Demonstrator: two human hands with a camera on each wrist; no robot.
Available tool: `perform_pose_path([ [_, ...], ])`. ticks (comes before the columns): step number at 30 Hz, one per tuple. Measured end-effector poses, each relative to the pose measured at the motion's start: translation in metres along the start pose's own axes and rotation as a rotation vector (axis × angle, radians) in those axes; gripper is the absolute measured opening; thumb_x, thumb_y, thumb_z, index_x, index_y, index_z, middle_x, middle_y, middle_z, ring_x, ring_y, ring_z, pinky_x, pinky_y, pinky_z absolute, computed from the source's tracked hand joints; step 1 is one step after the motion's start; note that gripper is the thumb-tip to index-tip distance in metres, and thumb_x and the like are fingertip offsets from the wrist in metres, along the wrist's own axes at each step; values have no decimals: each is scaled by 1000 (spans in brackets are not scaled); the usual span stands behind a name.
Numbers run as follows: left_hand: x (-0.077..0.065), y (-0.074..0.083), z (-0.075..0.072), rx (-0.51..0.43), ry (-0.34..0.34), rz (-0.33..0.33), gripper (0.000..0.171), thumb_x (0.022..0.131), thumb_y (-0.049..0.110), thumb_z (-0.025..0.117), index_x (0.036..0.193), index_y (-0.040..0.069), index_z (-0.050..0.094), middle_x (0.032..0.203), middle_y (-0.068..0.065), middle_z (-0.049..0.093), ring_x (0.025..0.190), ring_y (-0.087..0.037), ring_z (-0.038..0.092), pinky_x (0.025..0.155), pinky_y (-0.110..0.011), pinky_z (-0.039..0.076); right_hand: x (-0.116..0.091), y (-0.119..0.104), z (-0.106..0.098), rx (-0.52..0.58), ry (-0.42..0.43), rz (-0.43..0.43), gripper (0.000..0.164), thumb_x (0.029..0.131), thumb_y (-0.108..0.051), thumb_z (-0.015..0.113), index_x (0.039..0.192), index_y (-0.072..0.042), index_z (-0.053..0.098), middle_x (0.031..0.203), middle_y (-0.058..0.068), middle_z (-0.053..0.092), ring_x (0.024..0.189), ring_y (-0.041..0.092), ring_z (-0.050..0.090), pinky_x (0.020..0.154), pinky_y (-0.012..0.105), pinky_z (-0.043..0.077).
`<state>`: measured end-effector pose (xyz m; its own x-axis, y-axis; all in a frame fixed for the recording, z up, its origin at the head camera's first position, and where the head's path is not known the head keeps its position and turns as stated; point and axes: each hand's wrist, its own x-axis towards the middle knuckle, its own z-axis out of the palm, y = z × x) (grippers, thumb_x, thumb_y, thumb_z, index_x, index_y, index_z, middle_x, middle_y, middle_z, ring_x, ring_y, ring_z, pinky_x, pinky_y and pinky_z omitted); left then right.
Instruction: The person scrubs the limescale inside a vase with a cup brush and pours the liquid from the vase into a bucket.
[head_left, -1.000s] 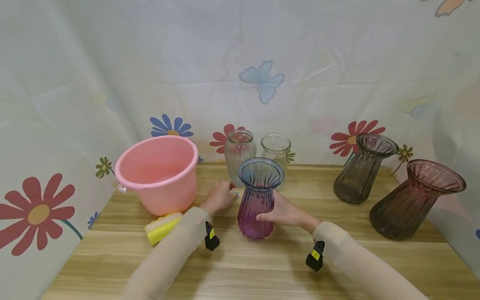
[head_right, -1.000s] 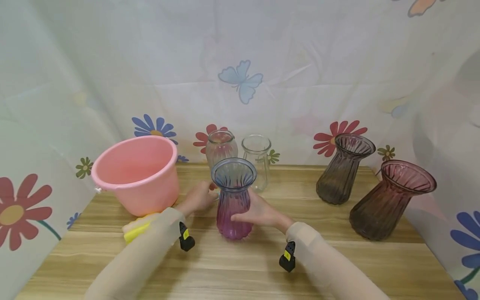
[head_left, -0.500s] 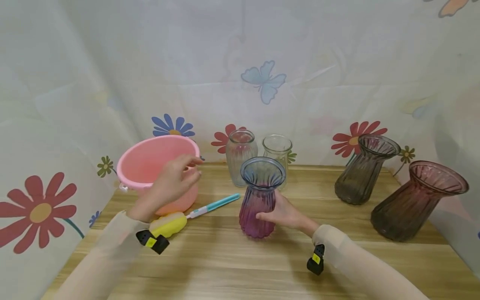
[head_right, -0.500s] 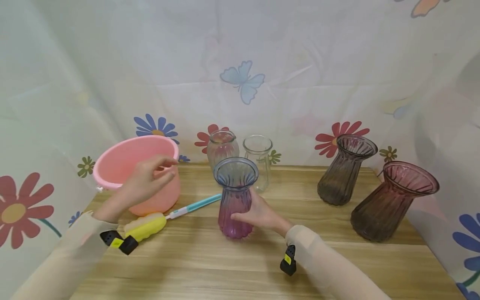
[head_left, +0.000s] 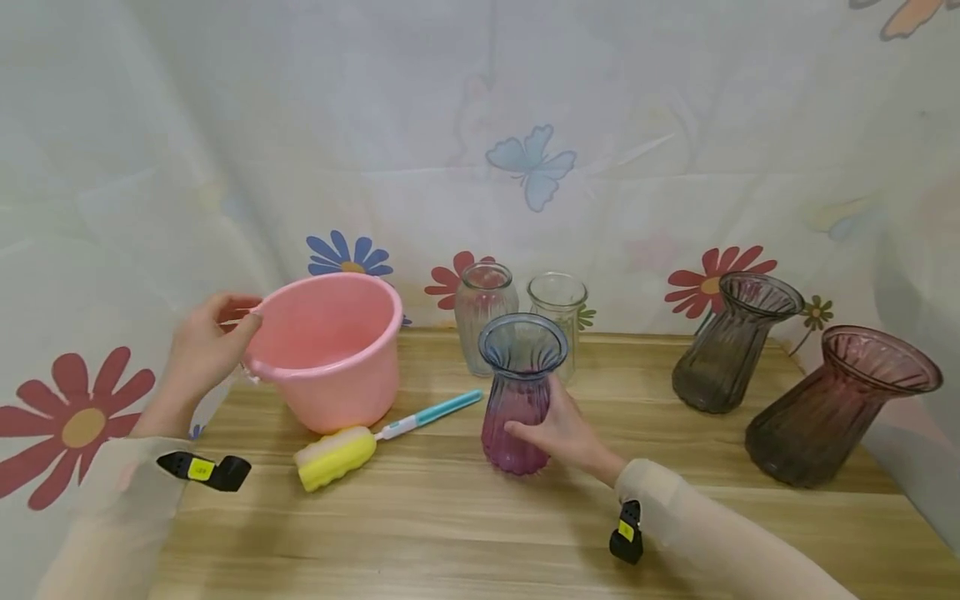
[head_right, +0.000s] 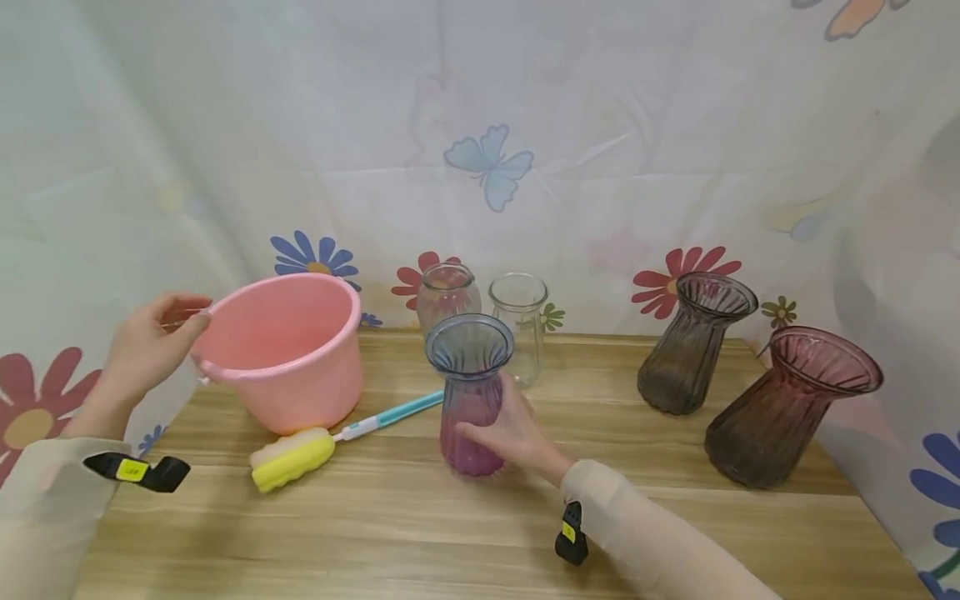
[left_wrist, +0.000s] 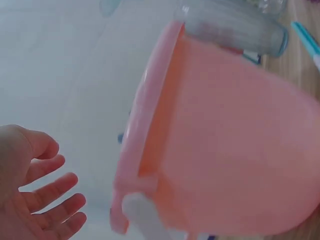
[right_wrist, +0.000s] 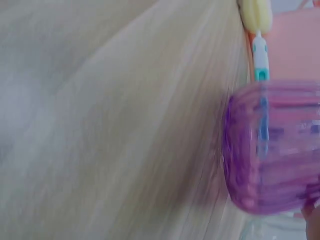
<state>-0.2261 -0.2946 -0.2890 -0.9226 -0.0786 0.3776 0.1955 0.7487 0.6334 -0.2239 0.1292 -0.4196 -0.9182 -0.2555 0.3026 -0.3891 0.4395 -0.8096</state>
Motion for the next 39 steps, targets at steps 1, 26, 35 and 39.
perform_pose_path([
  [1, 1, -6, -3, -1, 3, -25, 44, 94, 31, 45, 126, 1, 50, 122, -25, 52, 110, -43, 49, 84, -56, 43, 1, -1, 1, -12, 16, -15, 88, 68, -22, 80, 136, -14, 25, 125, 12, 51, 113, 26, 53, 93, 44, 44],
  [26, 22, -52, -3, -280, -300, -401, 62, 95, 30, 44, 139, -10, 27, 120, -23, 46, 69, 3, 58, 70, -18, 52, 41, -89, 3, -702, 388, -330, 83, 60, -44, 78, 128, -14, 42, 114, 9, 51, 102, 30, 48, 80, 44, 33],
  [35, 21, -54, -2, -356, -288, -443, 63, 95, 29, 46, 141, -8, 24, 117, -19, 47, 69, 1, 60, 72, -19, 52, 66, -113, 1, -920, 430, -498, 81, 61, -44, 78, 128, -15, 45, 117, 11, 52, 104, 33, 48, 85, 49, 35],
  [39, 21, -54, -1, -370, -280, -443, 62, 95, 29, 46, 141, -7, 24, 117, -18, 47, 70, 1, 60, 72, -19, 52, 80, -119, -1, -1036, 438, -587, 84, 59, -44, 80, 129, -14, 44, 119, 11, 50, 108, 31, 46, 89, 48, 34],
])
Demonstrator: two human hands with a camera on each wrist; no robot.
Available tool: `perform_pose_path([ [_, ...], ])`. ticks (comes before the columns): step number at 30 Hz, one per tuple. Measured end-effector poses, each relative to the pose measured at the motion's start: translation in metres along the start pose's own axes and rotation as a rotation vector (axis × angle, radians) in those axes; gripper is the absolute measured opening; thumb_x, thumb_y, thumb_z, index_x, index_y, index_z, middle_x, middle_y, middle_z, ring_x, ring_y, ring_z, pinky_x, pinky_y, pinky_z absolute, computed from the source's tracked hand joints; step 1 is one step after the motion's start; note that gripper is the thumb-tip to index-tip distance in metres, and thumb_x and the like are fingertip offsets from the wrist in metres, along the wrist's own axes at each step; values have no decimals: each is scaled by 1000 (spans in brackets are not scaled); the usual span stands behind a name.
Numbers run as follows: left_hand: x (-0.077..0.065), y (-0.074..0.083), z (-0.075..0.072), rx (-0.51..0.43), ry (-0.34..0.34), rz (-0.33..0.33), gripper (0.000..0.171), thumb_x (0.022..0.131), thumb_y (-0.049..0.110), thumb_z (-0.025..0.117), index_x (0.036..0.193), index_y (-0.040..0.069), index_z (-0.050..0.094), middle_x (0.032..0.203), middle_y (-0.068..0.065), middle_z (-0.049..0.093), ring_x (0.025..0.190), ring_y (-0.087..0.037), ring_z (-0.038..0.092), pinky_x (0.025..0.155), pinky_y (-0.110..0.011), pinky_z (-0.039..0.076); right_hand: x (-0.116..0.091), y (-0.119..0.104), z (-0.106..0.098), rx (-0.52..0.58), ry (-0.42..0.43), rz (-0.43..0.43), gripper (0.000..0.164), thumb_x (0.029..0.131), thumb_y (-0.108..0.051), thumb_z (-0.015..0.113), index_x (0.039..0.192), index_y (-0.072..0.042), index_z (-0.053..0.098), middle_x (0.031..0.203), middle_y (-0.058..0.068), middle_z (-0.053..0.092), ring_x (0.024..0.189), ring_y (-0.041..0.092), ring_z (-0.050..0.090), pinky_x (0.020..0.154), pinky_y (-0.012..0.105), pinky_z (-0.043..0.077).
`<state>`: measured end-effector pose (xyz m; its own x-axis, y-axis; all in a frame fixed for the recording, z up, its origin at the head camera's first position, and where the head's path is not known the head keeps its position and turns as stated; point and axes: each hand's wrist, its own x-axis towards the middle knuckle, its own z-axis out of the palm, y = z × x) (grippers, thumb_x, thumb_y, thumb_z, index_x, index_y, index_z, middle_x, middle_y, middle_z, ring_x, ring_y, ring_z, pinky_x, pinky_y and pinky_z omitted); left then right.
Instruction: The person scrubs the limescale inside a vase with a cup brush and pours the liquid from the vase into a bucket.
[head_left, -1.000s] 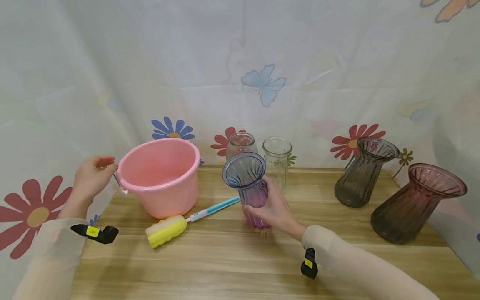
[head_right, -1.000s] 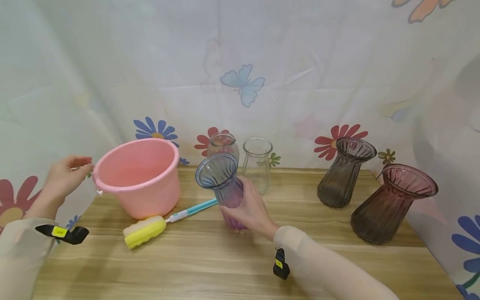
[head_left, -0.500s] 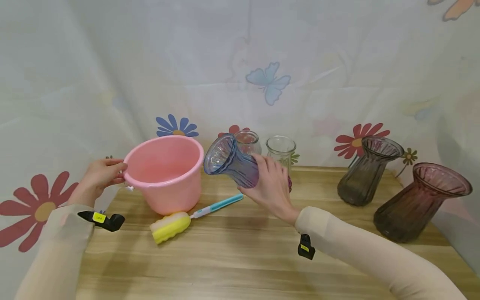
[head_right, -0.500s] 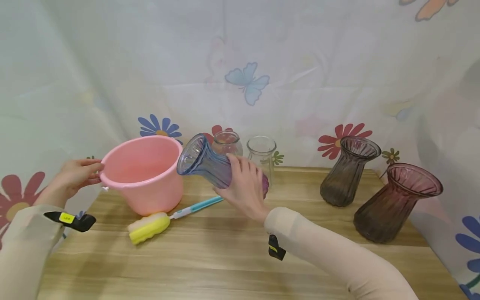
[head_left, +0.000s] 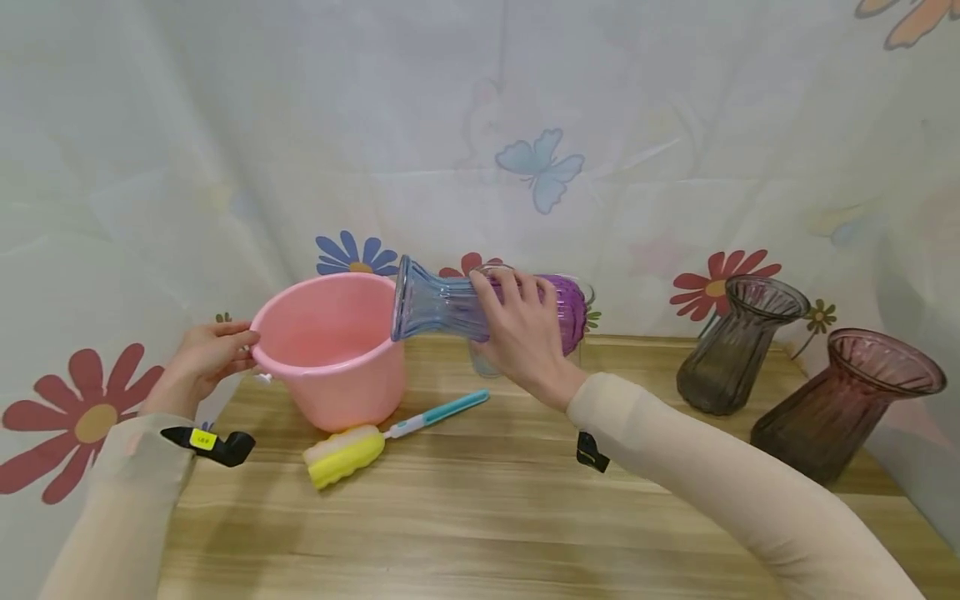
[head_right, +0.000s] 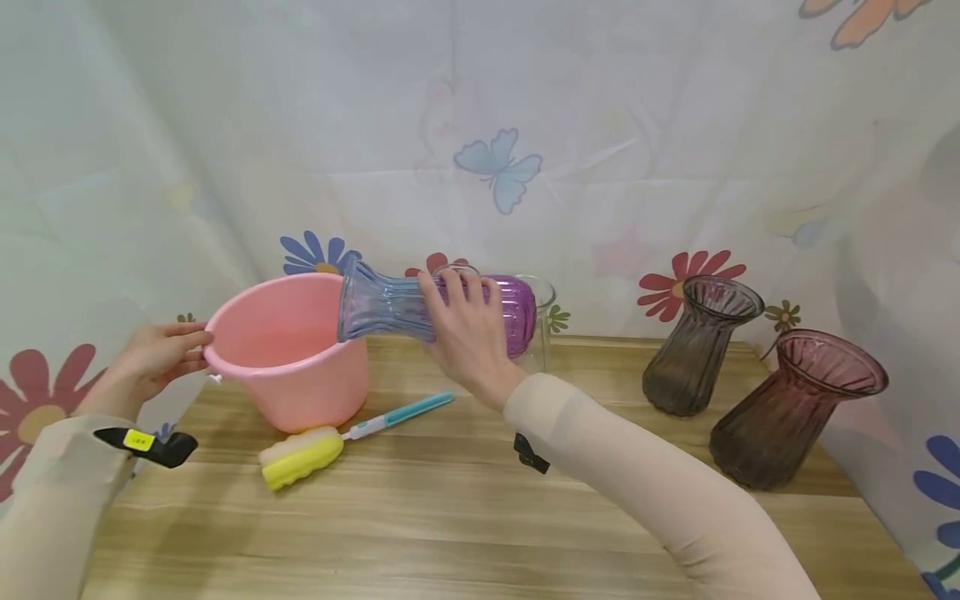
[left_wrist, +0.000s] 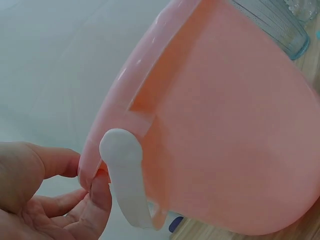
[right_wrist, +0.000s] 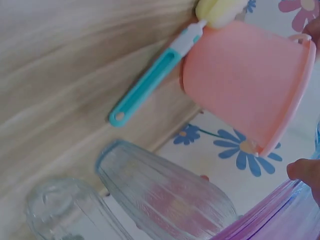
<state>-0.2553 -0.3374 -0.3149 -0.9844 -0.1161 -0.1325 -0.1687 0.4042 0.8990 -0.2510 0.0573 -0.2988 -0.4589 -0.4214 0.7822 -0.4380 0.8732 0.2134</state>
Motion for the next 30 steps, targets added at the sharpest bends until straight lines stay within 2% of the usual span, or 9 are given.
perform_pose_path([
  [3, 0, 0, 1, -4, -2, -3, 62, 95, 29, 46, 141, -7, 24, 118, -18, 46, 70, 1, 60, 73, -19, 52, 12, 2, 6, -47, 30, -67, 82, 60, -43, 80, 128, -14, 44, 120, 11, 50, 110, 31, 44, 92, 48, 33],
  [7, 1, 0, 1, -9, -5, -2, 63, 95, 29, 46, 141, -7, 24, 119, -19, 45, 70, 1, 60, 74, -20, 52, 31, 4, 15, -132, 96, -163, 69, 68, -35, 75, 127, -15, 46, 120, 9, 50, 112, 30, 44, 96, 47, 32],
  [9, 1, 0, 0, -8, -7, 3, 62, 95, 29, 46, 141, -7, 24, 117, -18, 46, 70, 1, 60, 74, -20, 52, 40, 4, 19, -186, 101, -209, 69, 70, -37, 74, 128, -16, 44, 122, 9, 48, 115, 29, 42, 98, 46, 31],
  [11, 1, -1, -1, -9, -4, 8, 63, 95, 30, 46, 141, -7, 24, 116, -17, 47, 70, 1, 60, 73, -19, 52, 48, 3, 21, -243, 89, -256, 73, 70, -43, 74, 130, -18, 42, 125, 8, 46, 119, 29, 40, 101, 46, 29],
  [14, 0, -1, 0, -7, 4, 12, 62, 95, 30, 45, 141, -6, 25, 117, -18, 46, 71, 0, 60, 73, -19, 52, 58, 3, 22, -335, 47, -327, 88, 64, -58, 73, 134, -20, 36, 130, 8, 42, 124, 28, 36, 106, 46, 24],
  [18, 0, -1, 1, 0, 14, 14, 62, 95, 32, 45, 141, -6, 27, 122, -21, 44, 71, 0, 60, 73, -18, 52, 64, 4, 22, -470, 47, -404, 95, 62, -65, 70, 137, -22, 30, 134, 7, 39, 127, 27, 33, 109, 45, 20],
  [21, 0, -1, 2, 4, 12, 12, 63, 95, 33, 45, 141, -5, 26, 126, -23, 43, 71, 0, 60, 73, -18, 52, 65, 6, 24, -537, 70, -429, 97, 62, -68, 67, 138, -23, 28, 136, 7, 38, 128, 27, 33, 109, 45, 20],
  [25, 1, -2, 1, 12, 8, 6, 64, 94, 34, 45, 141, -5, 26, 129, -25, 41, 72, 1, 60, 74, -19, 52, 64, 8, 28, -559, 95, -432, 97, 62, -71, 64, 139, -23, 27, 136, 6, 39, 129, 27, 33, 109, 45, 19],
  [30, 1, -3, 0, 8, 5, -1, 63, 95, 33, 45, 141, -5, 25, 128, -24, 41, 71, 1, 60, 74, -19, 52, 59, 9, 30, -464, 108, -372, 94, 62, -68, 67, 137, -22, 32, 133, 7, 42, 126, 27, 36, 107, 45, 23],
])
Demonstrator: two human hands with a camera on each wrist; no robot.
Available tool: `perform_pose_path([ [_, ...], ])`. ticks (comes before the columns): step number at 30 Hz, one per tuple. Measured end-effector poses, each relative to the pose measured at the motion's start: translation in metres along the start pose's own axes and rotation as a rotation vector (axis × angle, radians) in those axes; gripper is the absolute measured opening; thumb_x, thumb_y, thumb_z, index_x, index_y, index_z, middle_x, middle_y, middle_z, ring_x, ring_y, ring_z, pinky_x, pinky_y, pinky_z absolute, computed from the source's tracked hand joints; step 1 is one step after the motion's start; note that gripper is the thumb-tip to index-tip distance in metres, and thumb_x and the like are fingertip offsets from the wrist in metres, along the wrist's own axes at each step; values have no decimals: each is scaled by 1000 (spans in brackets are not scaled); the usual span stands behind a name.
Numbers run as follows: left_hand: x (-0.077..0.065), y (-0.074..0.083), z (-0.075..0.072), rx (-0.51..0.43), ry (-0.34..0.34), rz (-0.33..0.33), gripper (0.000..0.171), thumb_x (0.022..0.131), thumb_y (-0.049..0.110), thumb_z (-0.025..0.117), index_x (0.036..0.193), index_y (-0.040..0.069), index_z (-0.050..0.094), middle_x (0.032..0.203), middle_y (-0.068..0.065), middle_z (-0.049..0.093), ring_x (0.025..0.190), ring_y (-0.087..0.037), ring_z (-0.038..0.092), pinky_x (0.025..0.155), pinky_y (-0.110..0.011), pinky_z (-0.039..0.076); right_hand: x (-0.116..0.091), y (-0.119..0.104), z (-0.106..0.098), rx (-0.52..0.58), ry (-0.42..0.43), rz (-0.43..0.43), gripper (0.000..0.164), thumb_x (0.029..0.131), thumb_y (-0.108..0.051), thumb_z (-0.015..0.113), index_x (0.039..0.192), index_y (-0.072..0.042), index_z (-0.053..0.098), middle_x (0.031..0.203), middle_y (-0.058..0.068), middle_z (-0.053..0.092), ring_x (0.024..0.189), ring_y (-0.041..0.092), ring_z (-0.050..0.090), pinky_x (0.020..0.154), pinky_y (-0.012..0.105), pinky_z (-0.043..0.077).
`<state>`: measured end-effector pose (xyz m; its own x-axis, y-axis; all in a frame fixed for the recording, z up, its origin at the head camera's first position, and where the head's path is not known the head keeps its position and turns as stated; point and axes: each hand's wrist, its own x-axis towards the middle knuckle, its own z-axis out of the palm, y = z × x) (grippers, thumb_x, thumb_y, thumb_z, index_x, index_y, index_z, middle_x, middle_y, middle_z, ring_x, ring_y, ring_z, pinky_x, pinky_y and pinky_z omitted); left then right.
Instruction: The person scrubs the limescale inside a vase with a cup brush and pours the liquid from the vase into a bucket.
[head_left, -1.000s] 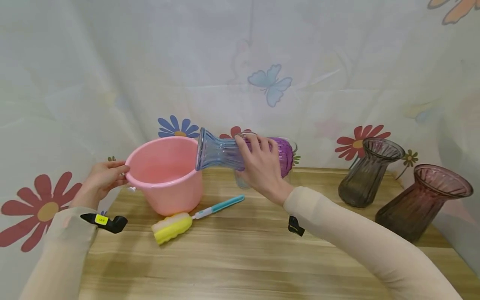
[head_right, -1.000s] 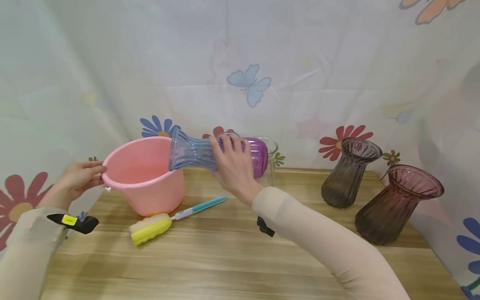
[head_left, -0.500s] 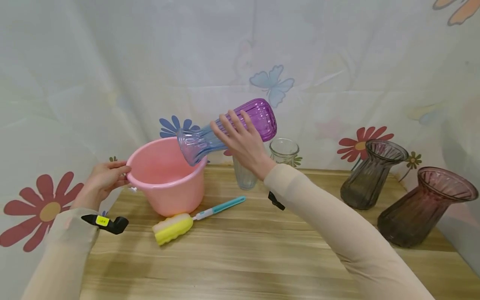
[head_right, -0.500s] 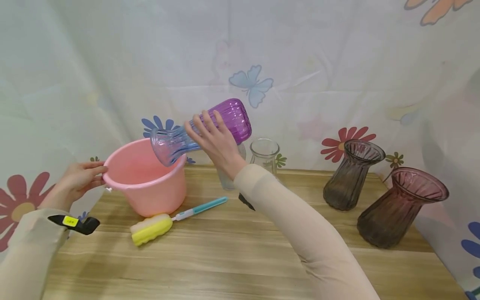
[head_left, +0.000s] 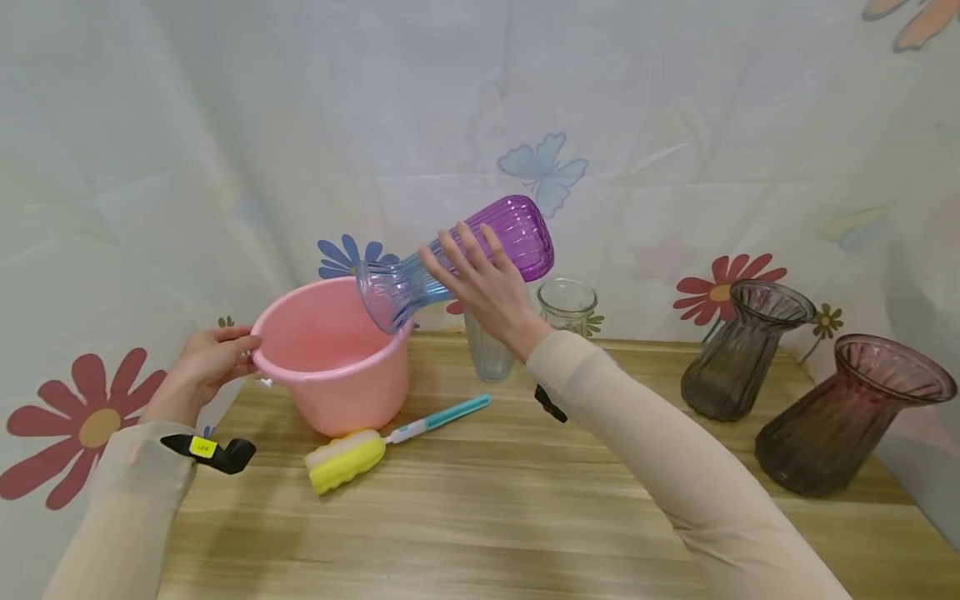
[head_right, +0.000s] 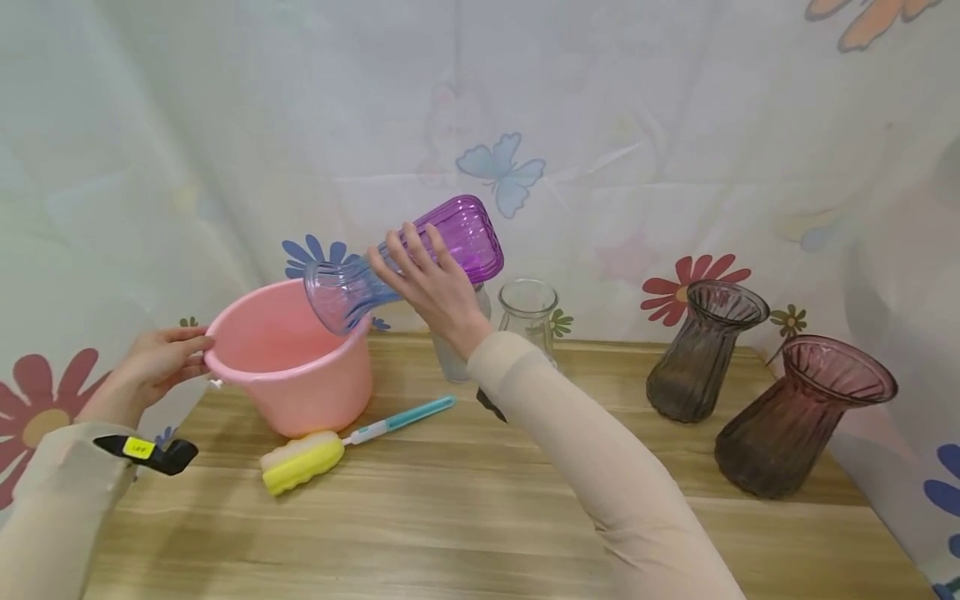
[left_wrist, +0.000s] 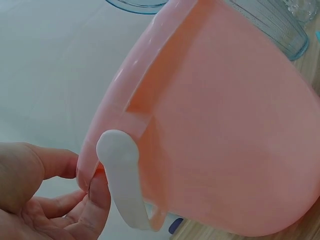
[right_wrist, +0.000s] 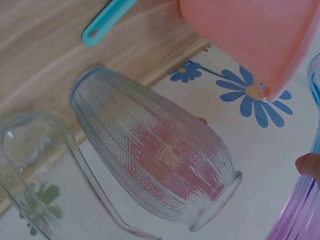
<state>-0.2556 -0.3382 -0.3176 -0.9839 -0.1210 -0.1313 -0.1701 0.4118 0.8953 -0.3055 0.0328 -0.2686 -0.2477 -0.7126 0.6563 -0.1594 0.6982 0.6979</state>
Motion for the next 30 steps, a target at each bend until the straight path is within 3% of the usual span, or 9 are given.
perform_pose_path([
  [3, -1, 0, 0, 30, 4, 2, 64, 95, 34, 44, 141, -5, 24, 128, -25, 42, 77, -4, 62, 76, -21, 52, -4, 0, -4, 114, 17, 90, 91, 62, -64, 70, 135, -21, 36, 130, 8, 45, 122, 28, 39, 102, 45, 28],
  [5, -3, 1, 0, 99, 31, 31, 65, 95, 34, 44, 141, -7, 23, 131, -29, 40, 92, -17, 62, 82, -30, 52, -7, 1, -7, 196, 36, 159, 90, 62, -62, 72, 134, -20, 38, 127, 8, 46, 118, 28, 41, 97, 45, 31],
  [10, -13, 21, 12, 299, 263, 180, 61, 91, 30, 47, 139, -5, 30, 135, -31, 37, 119, -45, 39, 93, -55, 39, -13, 5, -17, 389, 69, 314, 88, 63, -57, 74, 134, -17, 39, 124, 10, 47, 112, 29, 43, 90, 46, 33],
  [13, -21, 43, 34, 327, 421, 377, 51, 88, 23, 53, 133, 1, 44, 130, -24, 45, 115, -42, 42, 92, -56, 39, -19, 5, -24, 499, 76, 385, 88, 64, -56, 74, 134, -15, 39, 123, 9, 48, 110, 30, 44, 86, 46, 34],
  [16, -28, 63, 63, 316, 465, 687, 42, 82, 13, 63, 122, 2, 54, 121, -19, 53, 110, -36, 47, 90, -52, 40, -27, 3, -33, 596, 75, 435, 89, 63, -54, 75, 134, -14, 39, 122, 9, 50, 108, 29, 46, 82, 45, 36],
  [19, -35, 76, 93, 309, 359, 947, 46, 76, 10, 70, 119, 1, 56, 118, -16, 58, 108, -32, 52, 91, -47, 42, -37, -2, -43, 693, 47, 469, 90, 62, -53, 75, 134, -14, 39, 122, 8, 50, 105, 28, 49, 80, 43, 37],
  [21, -40, 81, 112, 287, 217, 1001, 54, 76, 14, 72, 126, 6, 52, 123, -12, 57, 114, -29, 52, 95, -45, 40, -43, -7, -48, 764, 18, 484, 90, 60, -52, 76, 133, -14, 40, 121, 8, 52, 105, 27, 51, 80, 42, 39],
  [27, -43, 78, 161, 3, -270, 925, 69, 77, 9, 71, 137, 17, 37, 137, -3, 45, 130, -20, 38, 105, -45, 31, -64, -18, -58, 1062, -112, 481, 89, 59, -45, 79, 133, -15, 40, 118, 4, 54, 102, 18, 53, 81, 36, 46],
  [30, -40, 71, 179, -126, -406, 900, 70, 76, 3, 71, 135, 12, 36, 133, -6, 46, 126, -21, 42, 104, -42, 35, -78, -21, -59, 1198, -188, 470, 87, 60, -40, 80, 133, -13, 40, 117, 4, 55, 100, 16, 55, 80, 33, 49],
])
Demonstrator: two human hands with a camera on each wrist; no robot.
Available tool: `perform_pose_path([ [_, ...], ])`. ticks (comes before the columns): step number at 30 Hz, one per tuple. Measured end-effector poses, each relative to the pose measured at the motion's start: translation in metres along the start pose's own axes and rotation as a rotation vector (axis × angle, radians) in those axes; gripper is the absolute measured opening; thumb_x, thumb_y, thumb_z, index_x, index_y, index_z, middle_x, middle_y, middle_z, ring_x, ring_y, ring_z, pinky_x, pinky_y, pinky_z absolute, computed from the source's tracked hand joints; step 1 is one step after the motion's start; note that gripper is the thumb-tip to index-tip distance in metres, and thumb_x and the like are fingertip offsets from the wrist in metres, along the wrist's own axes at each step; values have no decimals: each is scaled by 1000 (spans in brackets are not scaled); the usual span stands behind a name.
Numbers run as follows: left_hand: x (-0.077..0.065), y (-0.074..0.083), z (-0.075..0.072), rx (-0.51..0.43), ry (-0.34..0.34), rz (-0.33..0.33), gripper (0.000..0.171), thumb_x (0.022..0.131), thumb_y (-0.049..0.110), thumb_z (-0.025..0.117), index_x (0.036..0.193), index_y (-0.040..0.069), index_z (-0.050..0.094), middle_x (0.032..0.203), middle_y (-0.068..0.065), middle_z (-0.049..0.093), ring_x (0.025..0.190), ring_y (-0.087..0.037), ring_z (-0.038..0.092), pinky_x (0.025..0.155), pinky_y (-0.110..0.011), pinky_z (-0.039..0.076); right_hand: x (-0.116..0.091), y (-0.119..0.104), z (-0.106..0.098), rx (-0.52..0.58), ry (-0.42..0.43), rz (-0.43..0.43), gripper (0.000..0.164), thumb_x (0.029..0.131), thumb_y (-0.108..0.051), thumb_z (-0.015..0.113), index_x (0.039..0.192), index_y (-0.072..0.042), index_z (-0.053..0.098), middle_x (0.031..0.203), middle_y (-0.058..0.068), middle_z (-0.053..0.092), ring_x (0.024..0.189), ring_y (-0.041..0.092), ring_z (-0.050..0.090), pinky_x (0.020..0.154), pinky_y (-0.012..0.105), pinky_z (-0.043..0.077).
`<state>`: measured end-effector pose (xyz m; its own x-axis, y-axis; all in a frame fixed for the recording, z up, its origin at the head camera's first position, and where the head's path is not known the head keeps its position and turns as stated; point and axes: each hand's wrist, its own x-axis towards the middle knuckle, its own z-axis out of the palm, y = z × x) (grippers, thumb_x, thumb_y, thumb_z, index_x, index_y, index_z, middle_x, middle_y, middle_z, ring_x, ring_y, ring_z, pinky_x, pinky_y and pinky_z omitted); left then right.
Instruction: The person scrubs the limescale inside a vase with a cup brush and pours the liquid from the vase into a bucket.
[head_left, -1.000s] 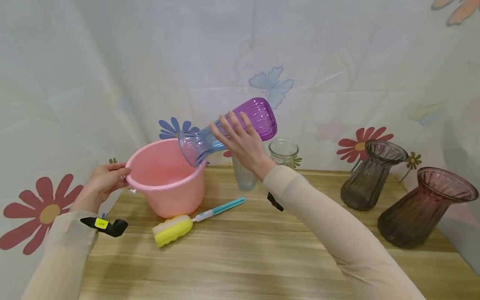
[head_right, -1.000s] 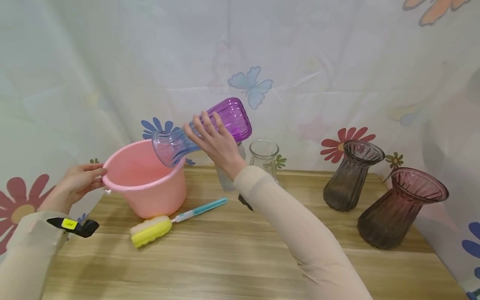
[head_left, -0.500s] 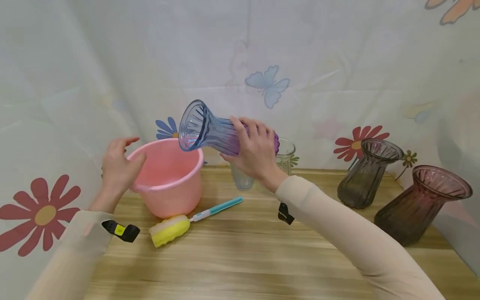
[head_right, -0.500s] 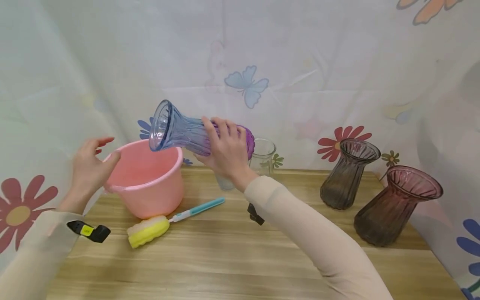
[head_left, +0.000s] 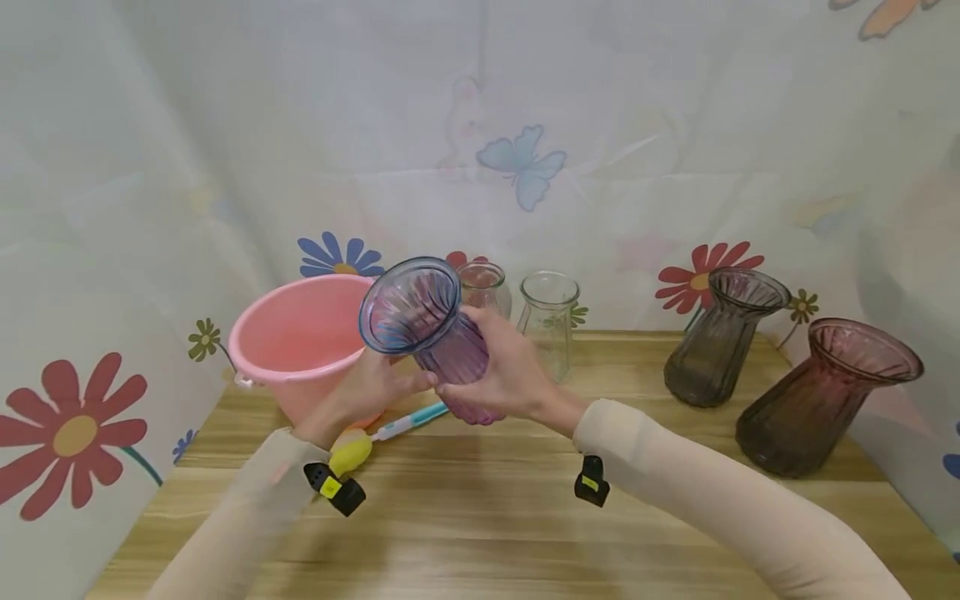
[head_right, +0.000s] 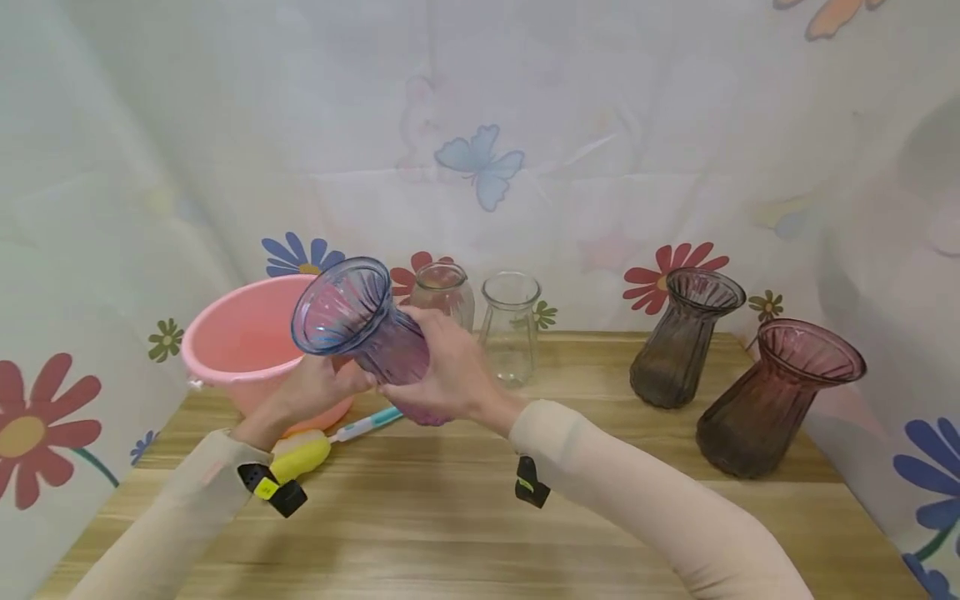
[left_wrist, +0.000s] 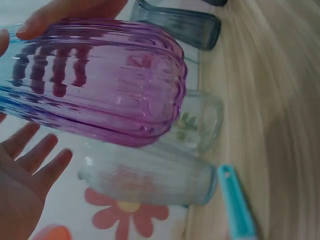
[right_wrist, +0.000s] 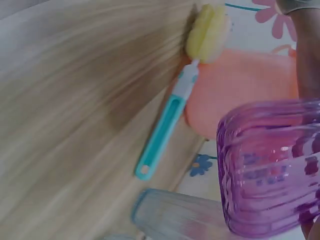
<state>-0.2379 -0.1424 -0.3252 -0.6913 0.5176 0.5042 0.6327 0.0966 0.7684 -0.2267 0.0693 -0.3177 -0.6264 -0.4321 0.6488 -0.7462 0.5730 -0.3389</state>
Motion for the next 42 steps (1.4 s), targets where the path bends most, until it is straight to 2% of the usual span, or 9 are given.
perform_pose_path([
  [4, -2, -13, 16, -72, -10, -33, 76, 72, 3, 75, 136, 12, 35, 131, -9, 47, 119, -23, 49, 96, -40, 44, -17, 11, 2, 92, -100, 67, 86, 60, -36, 82, 131, -12, 40, 120, 5, 55, 103, 17, 56, 83, 34, 49],
  [8, -3, -20, 30, 6, -15, -180, 70, 71, 18, 77, 132, 19, 42, 127, -2, 53, 113, -20, 55, 91, -35, 48, -31, 28, 5, 176, -174, 140, 88, 61, -33, 83, 134, -14, 38, 127, 5, 52, 114, 18, 52, 92, 37, 45],
  [11, -2, -25, 41, 49, -39, -271, 62, 72, 26, 77, 127, 19, 50, 123, -1, 58, 110, -18, 58, 89, -33, 49, -42, 41, 8, 233, -196, 171, 88, 62, -30, 82, 136, -16, 35, 131, 5, 49, 119, 18, 48, 97, 38, 41],
  [14, 3, -33, 51, 30, -50, -290, 59, 71, 23, 78, 124, 15, 53, 120, -4, 60, 109, -20, 58, 86, -33, 50, -48, 42, 4, 316, -189, 175, 90, 64, -19, 82, 139, -13, 31, 134, 8, 45, 123, 21, 44, 101, 40, 38],
  [18, 9, -42, 62, 37, -69, -297, 58, 71, 27, 79, 122, 20, 54, 118, 0, 61, 105, -19, 60, 82, -32, 52, -56, 54, 4, 380, -168, 179, 94, 65, -13, 81, 141, -12, 27, 138, 8, 38, 127, 22, 39, 103, 41, 35],
  [21, 14, -48, 69, 77, -86, -283, 57, 70, 34, 78, 121, 24, 55, 118, 3, 61, 104, -18, 60, 79, -30, 53, -67, 69, 9, 370, -168, 219, 95, 65, -17, 81, 142, -17, 25, 138, 6, 39, 124, 20, 43, 99, 40, 39],
  [29, 23, -58, 84, 136, -86, -245, 49, 69, 33, 79, 113, 21, 60, 107, -1, 65, 100, -22, 63, 70, -25, 54, -84, 80, 5, 328, -163, 291, 88, 67, -20, 81, 139, -14, 30, 133, 9, 46, 120, 25, 48, 90, 42, 47],
  [37, 31, -57, 96, 86, -112, -287, 54, 73, 32, 76, 121, 21, 55, 115, 2, 62, 106, -24, 60, 75, -27, 54, -92, 84, -2, 336, -150, 372, 77, 70, -17, 79, 133, -7, 36, 126, 14, 52, 112, 27, 54, 86, 40, 50],
  [42, 34, -57, 106, 27, -114, -267, 64, 76, 30, 74, 133, 19, 46, 126, -4, 56, 112, -27, 56, 82, -32, 52, -98, 87, -9, 310, -145, 400, 74, 71, -15, 77, 132, -5, 36, 125, 16, 52, 111, 30, 54, 87, 45, 49],
])
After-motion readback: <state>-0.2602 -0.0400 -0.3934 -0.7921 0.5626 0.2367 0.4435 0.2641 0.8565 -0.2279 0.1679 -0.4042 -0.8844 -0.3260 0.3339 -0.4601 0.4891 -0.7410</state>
